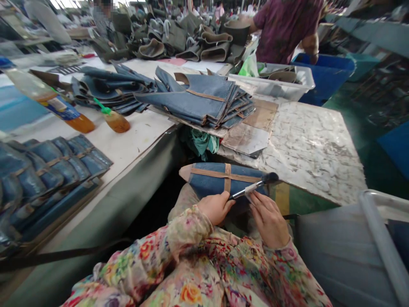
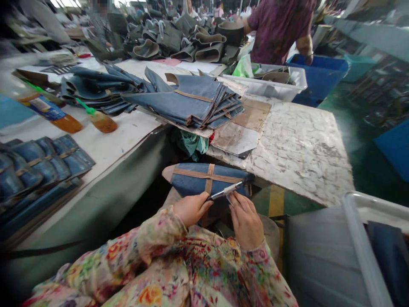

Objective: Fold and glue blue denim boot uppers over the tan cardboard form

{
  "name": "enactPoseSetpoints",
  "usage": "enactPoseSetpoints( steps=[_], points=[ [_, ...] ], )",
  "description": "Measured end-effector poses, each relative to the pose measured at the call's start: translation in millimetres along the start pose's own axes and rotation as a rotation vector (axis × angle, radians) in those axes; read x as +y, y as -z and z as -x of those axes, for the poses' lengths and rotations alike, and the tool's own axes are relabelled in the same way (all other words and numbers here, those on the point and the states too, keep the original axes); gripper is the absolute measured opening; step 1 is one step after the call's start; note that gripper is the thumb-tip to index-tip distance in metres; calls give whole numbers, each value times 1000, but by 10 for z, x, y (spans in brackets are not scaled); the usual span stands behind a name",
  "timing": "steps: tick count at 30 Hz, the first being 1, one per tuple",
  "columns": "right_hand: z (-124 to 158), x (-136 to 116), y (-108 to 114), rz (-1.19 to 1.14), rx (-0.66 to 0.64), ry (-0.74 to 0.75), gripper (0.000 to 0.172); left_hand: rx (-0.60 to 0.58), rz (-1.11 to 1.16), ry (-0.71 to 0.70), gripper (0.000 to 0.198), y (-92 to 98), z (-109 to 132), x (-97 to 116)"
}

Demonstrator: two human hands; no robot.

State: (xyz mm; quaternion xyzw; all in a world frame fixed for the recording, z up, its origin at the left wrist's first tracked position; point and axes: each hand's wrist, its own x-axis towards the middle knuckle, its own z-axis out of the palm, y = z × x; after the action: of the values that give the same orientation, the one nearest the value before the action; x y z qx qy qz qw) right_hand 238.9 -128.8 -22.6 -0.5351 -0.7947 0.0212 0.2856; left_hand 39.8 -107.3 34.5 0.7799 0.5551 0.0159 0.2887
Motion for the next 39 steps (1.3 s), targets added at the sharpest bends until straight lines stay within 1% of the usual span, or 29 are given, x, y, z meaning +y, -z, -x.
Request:
enactPoseSetpoints(
  steps=[2,3,6,8,9,11,13,14,16,17,18,19,21,23,24,25,27,29,31,33,35,37,39],
  points=[
    [2,9,-1,-7,-2,2,37,-8,20,11,33,-19,26,-46],
    [2,14,-2,-11,1,5,37,11,57,1,33,-17,69,-87],
    [6,32,-9,-24,11,22,38,137,191,-2,34,20,298,-280],
    [10,42,-17,-27,17,37,38,207,233,63,34,39,481,-462],
    [11,45,-22,-25,25,42,38,213,232,115,33,42,567,-559],
    [11,51,-29,-19,35,53,38,177,220,210,32,44,713,-738],
    [3,59,-29,-9,32,71,38,164,236,249,32,64,827,-867],
    [-3,64,-27,-2,27,84,38,197,258,245,33,84,873,-911],
    [-18,77,-17,13,17,115,39,330,289,249,34,137,950,-976],
    [-26,83,-11,19,15,129,40,398,286,270,34,160,979,-1008],
    [-33,89,-7,23,14,142,41,442,268,307,35,177,1001,-1047],
    [-38,95,-5,25,14,153,41,453,239,351,35,185,1016,-1094],
    [-38,108,-10,24,8,166,43,394,171,423,34,187,1025,-1212],
    [-29,129,-26,23,-4,162,44,349,122,447,33,208,1013,-1336],
    [-24,143,-35,22,-10,146,45,366,102,453,33,245,1002,-1391],
    [-24,160,-41,20,-14,122,46,408,84,463,34,306,987,-1440],
    [-41,201,-39,12,-23,46,48,523,28,501,37,506,942,-1520],
    [-92,255,-15,-1,-50,-60,50,642,-68,546,37,785,865,-1596],
    [-170,325,19,-16,-86,-165,52,722,-175,588,38,1080,749,-1695],
    [-249,413,44,-27,-103,-238,52,739,-259,639,41,1322,603,-1829],
    [-300,506,48,-25,-82,-282,50,712,-298,677,42,1471,457,-1991],
    [-309,589,33,-28,-49,-311,48,681,-310,707,40,1529,350,-2154],
    [-282,648,11,-61,-32,-317,46,676,-312,727,38,1525,304,-2280]
  ],
)
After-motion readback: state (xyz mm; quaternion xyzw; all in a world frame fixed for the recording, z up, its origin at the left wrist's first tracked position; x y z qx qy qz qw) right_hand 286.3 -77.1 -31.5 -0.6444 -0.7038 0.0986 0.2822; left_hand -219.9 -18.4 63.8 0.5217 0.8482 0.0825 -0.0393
